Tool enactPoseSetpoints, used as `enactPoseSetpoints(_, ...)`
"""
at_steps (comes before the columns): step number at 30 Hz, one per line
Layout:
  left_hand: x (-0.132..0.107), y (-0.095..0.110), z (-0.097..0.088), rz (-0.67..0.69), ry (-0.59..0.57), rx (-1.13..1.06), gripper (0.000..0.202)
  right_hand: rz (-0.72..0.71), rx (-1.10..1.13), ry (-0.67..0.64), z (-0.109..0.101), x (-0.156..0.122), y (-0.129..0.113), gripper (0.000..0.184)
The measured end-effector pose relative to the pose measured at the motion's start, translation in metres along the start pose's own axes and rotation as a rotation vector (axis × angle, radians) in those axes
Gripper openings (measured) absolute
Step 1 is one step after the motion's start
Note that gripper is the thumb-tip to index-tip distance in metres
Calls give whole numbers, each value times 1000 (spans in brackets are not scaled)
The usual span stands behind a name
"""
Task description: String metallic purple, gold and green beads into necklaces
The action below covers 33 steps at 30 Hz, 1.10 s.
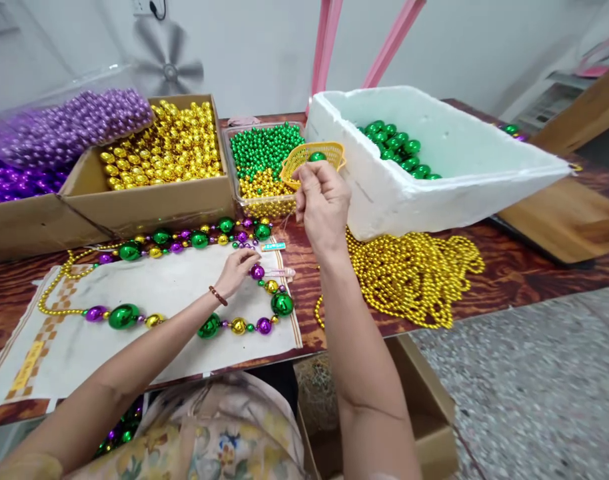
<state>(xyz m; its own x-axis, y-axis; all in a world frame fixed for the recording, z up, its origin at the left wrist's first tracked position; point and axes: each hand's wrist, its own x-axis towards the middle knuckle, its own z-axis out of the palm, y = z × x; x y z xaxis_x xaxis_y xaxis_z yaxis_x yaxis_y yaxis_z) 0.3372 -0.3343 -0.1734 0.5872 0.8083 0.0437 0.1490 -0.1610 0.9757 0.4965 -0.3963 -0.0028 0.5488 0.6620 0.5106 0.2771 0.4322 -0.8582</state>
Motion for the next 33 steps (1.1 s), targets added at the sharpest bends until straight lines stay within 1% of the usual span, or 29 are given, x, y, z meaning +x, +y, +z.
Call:
enactPoseSetpoints(3,-2,-8,2,-51,26,50,13,50,-78,-128,8,-3,0,25)
enactPoseSetpoints(6,-9,-12,-6,-73,11,134,12,98,-170,-212,14,-12,4,23)
enactPoseSetpoints(10,-18,-9,-26,-98,-65,242,8,145,-261,-280,12,-22,8,13)
enactPoseSetpoints(12,-19,-8,-35,-139,-120,273,7,209,-242,-342,10,-24,7,10)
enactPoseSetpoints(14,-18,-9,-41,-197,-167,285,8,280,-188,-376,8,-27,6,7)
enactPoseSetpoints(15,-18,-9,-43,-226,-182,286,8,306,-160,-375,8,-28,5,7)
enactPoseSetpoints(17,-19,-12,-48,-271,-197,283,9,324,-122,-348,9,-35,6,12)
enactPoseSetpoints(21,-26,-16,-59,-301,-212,291,8,304,-73,-260,11,-55,11,18)
enactPoseSetpoints(26,-32,-19,-71,-270,-207,347,8,359,28,-200,14,-71,18,22)
enactPoseSetpoints(33,-36,-25,-71,-190,-209,402,8,366,106,-42,13,-74,20,21)
